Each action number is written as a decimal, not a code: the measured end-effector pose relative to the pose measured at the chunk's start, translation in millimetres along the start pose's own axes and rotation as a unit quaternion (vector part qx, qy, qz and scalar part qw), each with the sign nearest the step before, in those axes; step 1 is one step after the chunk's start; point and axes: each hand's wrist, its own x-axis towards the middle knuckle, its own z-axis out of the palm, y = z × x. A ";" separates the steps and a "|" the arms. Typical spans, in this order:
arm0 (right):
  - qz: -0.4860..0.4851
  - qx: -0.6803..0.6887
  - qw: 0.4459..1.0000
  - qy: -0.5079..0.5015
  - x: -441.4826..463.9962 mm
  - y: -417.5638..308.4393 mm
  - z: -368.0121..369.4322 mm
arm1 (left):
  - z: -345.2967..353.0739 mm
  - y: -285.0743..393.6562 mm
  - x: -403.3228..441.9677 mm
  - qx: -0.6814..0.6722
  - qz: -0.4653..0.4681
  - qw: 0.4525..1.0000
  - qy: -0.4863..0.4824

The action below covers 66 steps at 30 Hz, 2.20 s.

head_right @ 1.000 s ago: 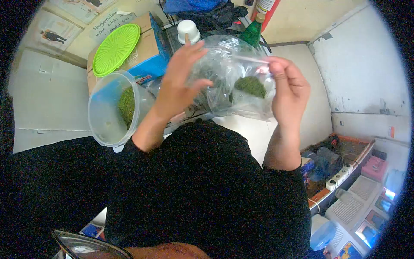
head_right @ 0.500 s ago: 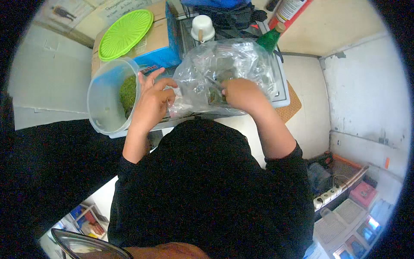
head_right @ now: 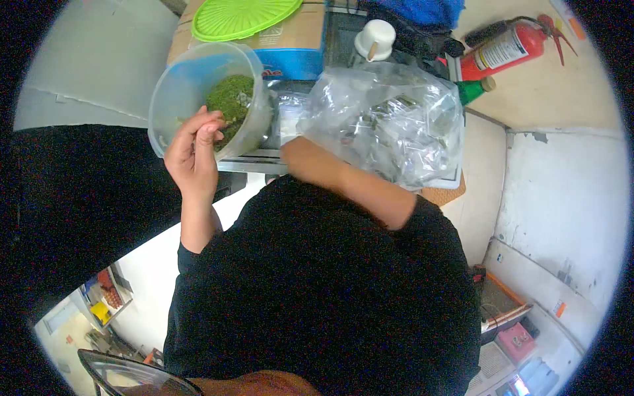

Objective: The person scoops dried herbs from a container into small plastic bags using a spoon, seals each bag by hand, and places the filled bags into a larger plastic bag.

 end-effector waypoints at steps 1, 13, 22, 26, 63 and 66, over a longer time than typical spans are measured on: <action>0.049 0.081 0.992 0.084 16.0 26.8 31.9 | -7.0 4.1 4.0 0.056 0.066 0.996 0.015; 0.101 0.047 0.958 0.265 28.3 14.0 -6.1 | -60.6 -21.0 -8.3 -0.049 -0.125 0.990 -0.044; -0.015 0.172 0.957 0.233 -12.0 -112.5 -98.3 | -52.1 11.5 -3.8 -0.053 -0.116 0.971 -0.201; -0.103 0.070 0.935 0.331 7.3 -140.0 -91.8 | -78.4 -1.3 -14.1 -0.055 -0.090 0.988 -0.114; -0.395 -0.075 0.915 0.017 134.5 -197.1 -110.7 | -186.3 -52.9 5.5 -0.287 -0.144 0.921 -0.219; -0.385 -0.006 0.923 -0.027 149.0 -204.5 -119.0 | -193.9 -49.2 6.5 -0.306 -0.197 0.901 -0.236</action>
